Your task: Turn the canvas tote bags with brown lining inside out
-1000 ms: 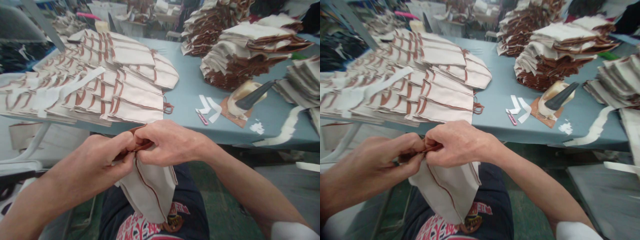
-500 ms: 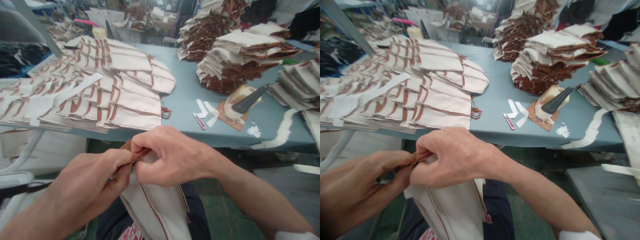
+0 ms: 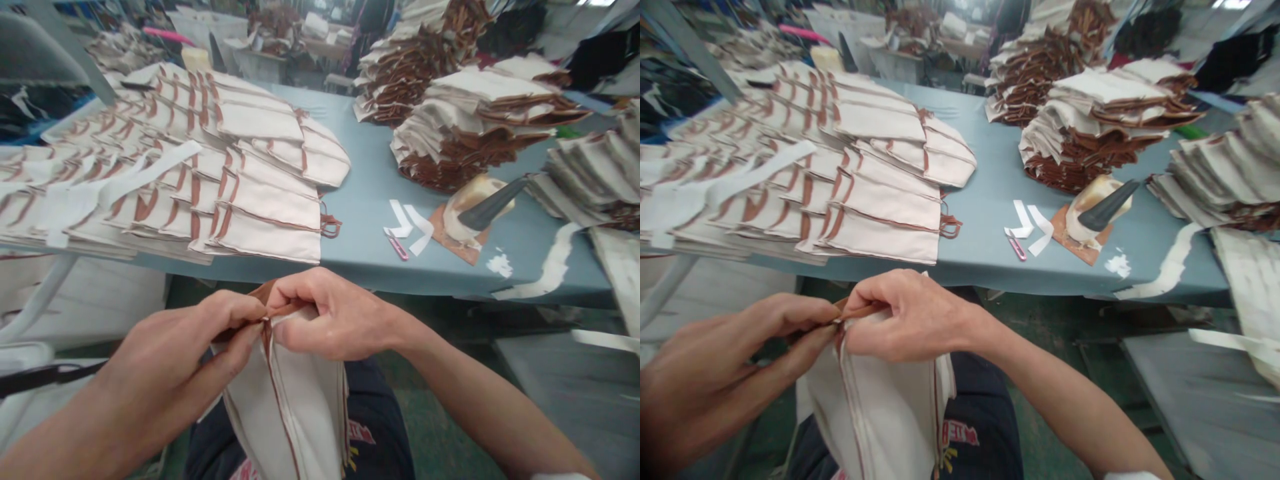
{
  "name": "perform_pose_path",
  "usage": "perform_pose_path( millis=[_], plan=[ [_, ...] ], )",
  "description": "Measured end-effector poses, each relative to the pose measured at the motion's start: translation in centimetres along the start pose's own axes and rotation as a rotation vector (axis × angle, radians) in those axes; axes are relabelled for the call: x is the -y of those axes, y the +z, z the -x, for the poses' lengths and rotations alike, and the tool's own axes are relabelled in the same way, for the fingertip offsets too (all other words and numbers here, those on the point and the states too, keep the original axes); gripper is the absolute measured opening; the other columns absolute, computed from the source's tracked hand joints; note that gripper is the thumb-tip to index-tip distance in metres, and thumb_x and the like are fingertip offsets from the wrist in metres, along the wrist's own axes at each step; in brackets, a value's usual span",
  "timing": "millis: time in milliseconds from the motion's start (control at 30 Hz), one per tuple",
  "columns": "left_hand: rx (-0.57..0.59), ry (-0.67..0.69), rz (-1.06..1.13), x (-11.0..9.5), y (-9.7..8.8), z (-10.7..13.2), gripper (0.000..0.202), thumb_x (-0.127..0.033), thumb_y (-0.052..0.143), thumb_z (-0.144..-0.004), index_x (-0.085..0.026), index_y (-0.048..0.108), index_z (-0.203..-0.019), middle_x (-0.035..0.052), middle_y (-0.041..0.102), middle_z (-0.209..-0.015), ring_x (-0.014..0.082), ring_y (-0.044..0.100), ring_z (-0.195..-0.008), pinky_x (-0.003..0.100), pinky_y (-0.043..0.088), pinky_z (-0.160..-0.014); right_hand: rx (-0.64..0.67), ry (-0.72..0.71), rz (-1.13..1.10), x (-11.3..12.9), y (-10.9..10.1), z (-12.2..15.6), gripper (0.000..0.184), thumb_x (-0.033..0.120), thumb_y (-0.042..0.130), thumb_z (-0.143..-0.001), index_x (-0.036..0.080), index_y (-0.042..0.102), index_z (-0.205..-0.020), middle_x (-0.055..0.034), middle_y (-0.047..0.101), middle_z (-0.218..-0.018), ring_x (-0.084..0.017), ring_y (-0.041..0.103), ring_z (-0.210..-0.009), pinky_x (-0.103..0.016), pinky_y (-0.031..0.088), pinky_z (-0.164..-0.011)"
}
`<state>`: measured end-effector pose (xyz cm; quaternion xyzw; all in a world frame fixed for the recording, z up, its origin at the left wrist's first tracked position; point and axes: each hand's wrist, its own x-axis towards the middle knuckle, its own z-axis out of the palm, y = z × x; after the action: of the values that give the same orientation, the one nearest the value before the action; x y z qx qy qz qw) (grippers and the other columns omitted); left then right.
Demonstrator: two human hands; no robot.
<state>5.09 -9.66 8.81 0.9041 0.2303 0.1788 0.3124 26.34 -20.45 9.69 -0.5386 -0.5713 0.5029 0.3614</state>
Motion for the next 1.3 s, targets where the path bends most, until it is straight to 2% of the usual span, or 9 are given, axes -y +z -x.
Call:
perform_pose_path(
  millis=[133,233,333,600,733,967,1067,1167,1300],
  plan=[
    [0.017,0.147,0.039,-0.9,-0.6,-1.2,0.016,-0.025,0.065,-0.092,-0.03,0.077,-0.083,-0.0108,0.08,-0.067,0.0088,0.072,-0.05,0.013,0.047,-0.052,-0.066,-0.051,0.309,1.1,0.2,0.6,0.009,0.015,0.067,-0.081,0.02,0.059,-0.077,0.0068,0.057,-0.074,-0.011,0.048,-0.069,-0.026,0.035,-0.069],
    [0.027,0.189,-0.005,-1.2,-0.7,-1.4,0.017,-0.023,0.063,-0.09,-0.028,0.075,-0.078,-0.0106,0.078,-0.064,0.0076,0.069,-0.046,0.015,0.044,-0.048,-0.037,-0.025,0.405,1.6,0.2,0.8,0.006,0.016,0.066,-0.081,0.019,0.062,-0.078,0.0058,0.061,-0.074,-0.011,0.05,-0.067,-0.027,0.033,-0.066],
    [0.02,0.236,-0.058,-1.5,-0.6,-1.4,0.017,-0.021,0.061,-0.089,-0.026,0.073,-0.079,-0.0095,0.077,-0.064,0.0071,0.068,-0.045,0.017,0.041,-0.048,-0.03,0.024,0.474,1.8,0.1,0.7,0.007,0.013,0.063,-0.079,0.02,0.061,-0.076,0.0066,0.056,-0.069,-0.011,0.045,-0.065,-0.028,0.031,-0.066],
    [0.081,0.344,-0.098,-0.7,-0.7,-1.7,0.022,-0.018,0.057,-0.093,-0.027,0.076,-0.089,-0.0098,0.079,-0.067,0.0087,0.072,-0.051,0.02,0.037,-0.048,0.024,0.003,0.535,2.0,-0.1,0.5,0.023,0.019,0.065,-0.083,0.021,0.048,-0.068,0.0065,0.049,-0.067,-0.012,0.039,-0.064,-0.029,0.028,-0.063],
    [0.105,0.376,-0.252,-0.6,-0.6,-1.6,0.025,-0.016,0.047,-0.097,-0.025,0.068,-0.085,-0.008,0.075,-0.065,0.0099,0.069,-0.049,0.023,0.039,-0.05,0.029,-0.005,0.57,2.1,-0.2,0.4,0.028,0.018,0.064,-0.086,0.022,0.044,-0.068,0.006,0.048,-0.067,-0.012,0.038,-0.065,-0.03,0.027,-0.064],
    [0.029,0.581,-0.464,-1.4,-0.2,-1.3,0.038,-0.015,0.035,-0.11,-0.027,0.05,-0.078,-0.0085,0.057,-0.061,0.0089,0.053,-0.046,0.027,0.032,-0.049,-0.014,-0.008,0.562,2.1,0.1,0.4,0.023,0.015,0.062,-0.084,0.022,0.046,-0.07,0.0063,0.048,-0.068,-0.012,0.039,-0.064,-0.029,0.028,-0.062],
    [-0.017,0.548,-0.45,-1.2,-0.5,-1.3,0.035,-0.02,0.036,-0.112,-0.027,0.054,-0.083,-0.0104,0.059,-0.06,0.0068,0.057,-0.046,0.024,0.031,-0.048,-0.05,-0.087,0.518,1.8,0.3,0.7,0.02,0.016,0.063,-0.083,0.022,0.047,-0.071,0.0073,0.048,-0.067,-0.011,0.04,-0.062,-0.028,0.029,-0.063],
    [-0.07,0.43,-0.437,-0.9,-0.8,-1.1,0.029,-0.022,0.04,-0.107,-0.027,0.059,-0.085,-0.0131,0.062,-0.058,0.0042,0.058,-0.041,0.019,0.032,-0.046,-0.114,-0.15,0.522,1.4,0.5,1.1,0.006,0.015,0.063,-0.085,0.02,0.06,-0.082,0.0064,0.061,-0.073,-0.011,0.05,-0.066,-0.027,0.031,-0.066],
    [-0.077,0.344,-0.374,-0.8,-0.7,-1.1,0.029,-0.025,0.044,-0.099,-0.027,0.063,-0.077,-0.0138,0.06,-0.053,0.0027,0.054,-0.037,0.015,0.034,-0.044,-0.197,-0.222,0.649,0.5,0.8,0.9,0.015,0.015,0.06,-0.095,0.018,0.071,-0.104,-0.0001,0.078,-0.088,-0.015,0.066,-0.077,-0.029,0.033,-0.068]
  ],
)
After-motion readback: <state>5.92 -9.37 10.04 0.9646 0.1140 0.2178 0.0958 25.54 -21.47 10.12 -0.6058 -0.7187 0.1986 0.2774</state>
